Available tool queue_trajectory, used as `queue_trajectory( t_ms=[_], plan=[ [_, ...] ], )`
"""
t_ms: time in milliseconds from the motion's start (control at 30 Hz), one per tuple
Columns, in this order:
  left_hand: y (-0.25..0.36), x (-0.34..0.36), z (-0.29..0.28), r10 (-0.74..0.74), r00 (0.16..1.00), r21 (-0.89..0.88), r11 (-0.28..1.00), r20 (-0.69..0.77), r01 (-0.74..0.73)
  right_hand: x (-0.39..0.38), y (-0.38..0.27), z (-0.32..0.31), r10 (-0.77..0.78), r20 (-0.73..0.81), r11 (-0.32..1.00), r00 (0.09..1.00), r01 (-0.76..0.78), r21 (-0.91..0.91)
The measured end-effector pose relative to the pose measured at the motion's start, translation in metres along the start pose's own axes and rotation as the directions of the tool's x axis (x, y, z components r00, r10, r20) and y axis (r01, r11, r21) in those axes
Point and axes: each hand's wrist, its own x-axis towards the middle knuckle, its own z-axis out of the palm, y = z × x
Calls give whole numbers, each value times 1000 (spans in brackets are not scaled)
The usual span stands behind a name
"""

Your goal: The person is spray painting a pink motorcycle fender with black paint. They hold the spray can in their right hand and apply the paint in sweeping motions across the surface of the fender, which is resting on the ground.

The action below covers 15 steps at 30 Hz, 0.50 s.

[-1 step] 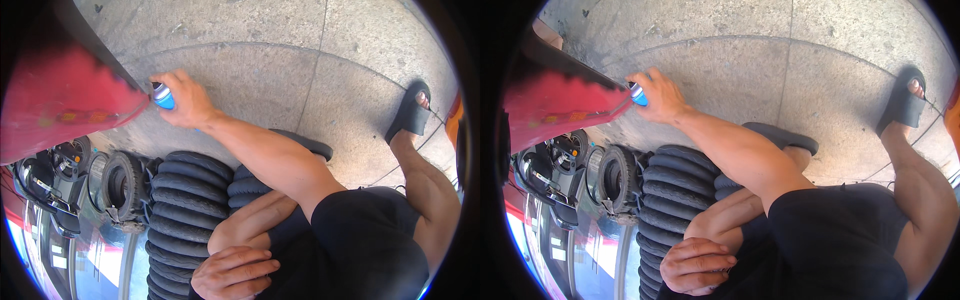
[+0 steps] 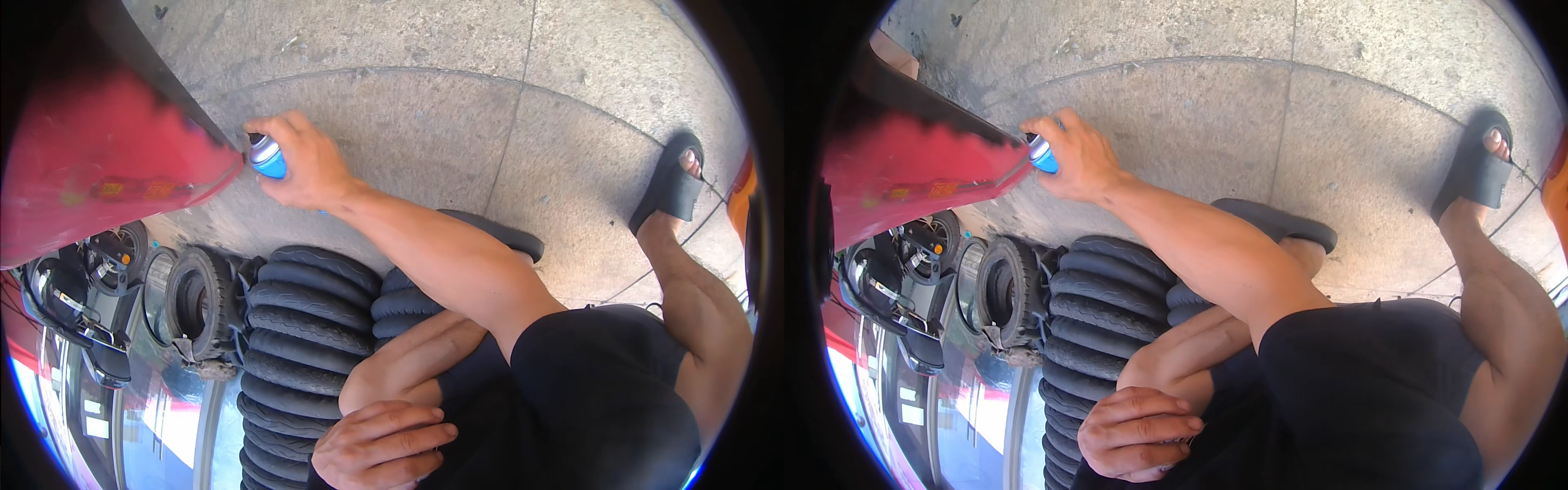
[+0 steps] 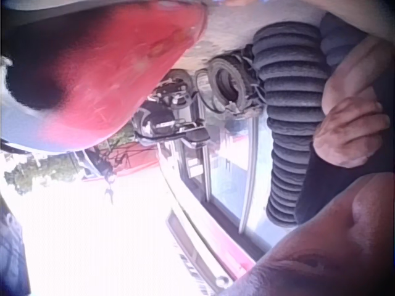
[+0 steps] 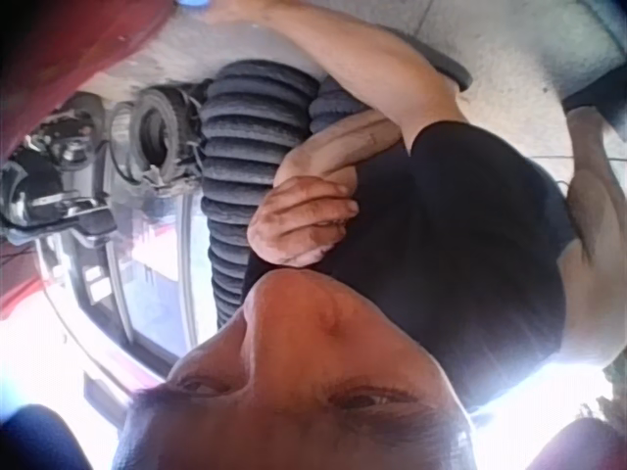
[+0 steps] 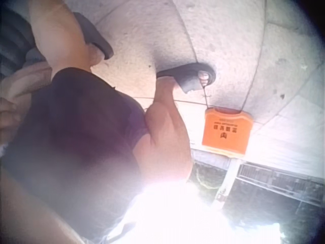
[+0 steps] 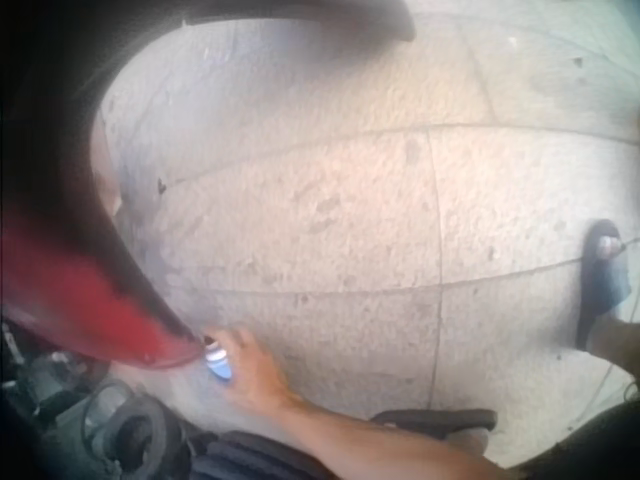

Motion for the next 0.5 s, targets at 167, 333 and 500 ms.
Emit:
queue_trajectory(
  t_ms=[167, 333, 500],
  plan=[
    [1, -1, 5, -75, 995, 1, 997, -64, 76, -16, -11, -12, -104, -117, 990, 988, 114, 80],
    [-2, 2, -3, 19, 999, 11, 1000, 45, -20, -18, -7, -9, -29, -58, 997, 998, 33, 72],
    [-5, 0, 0, 62, 998, 12, 998, -28, -61, -18, 8, 4, 60, 23, 998, 998, -60, 12]
  ],
)
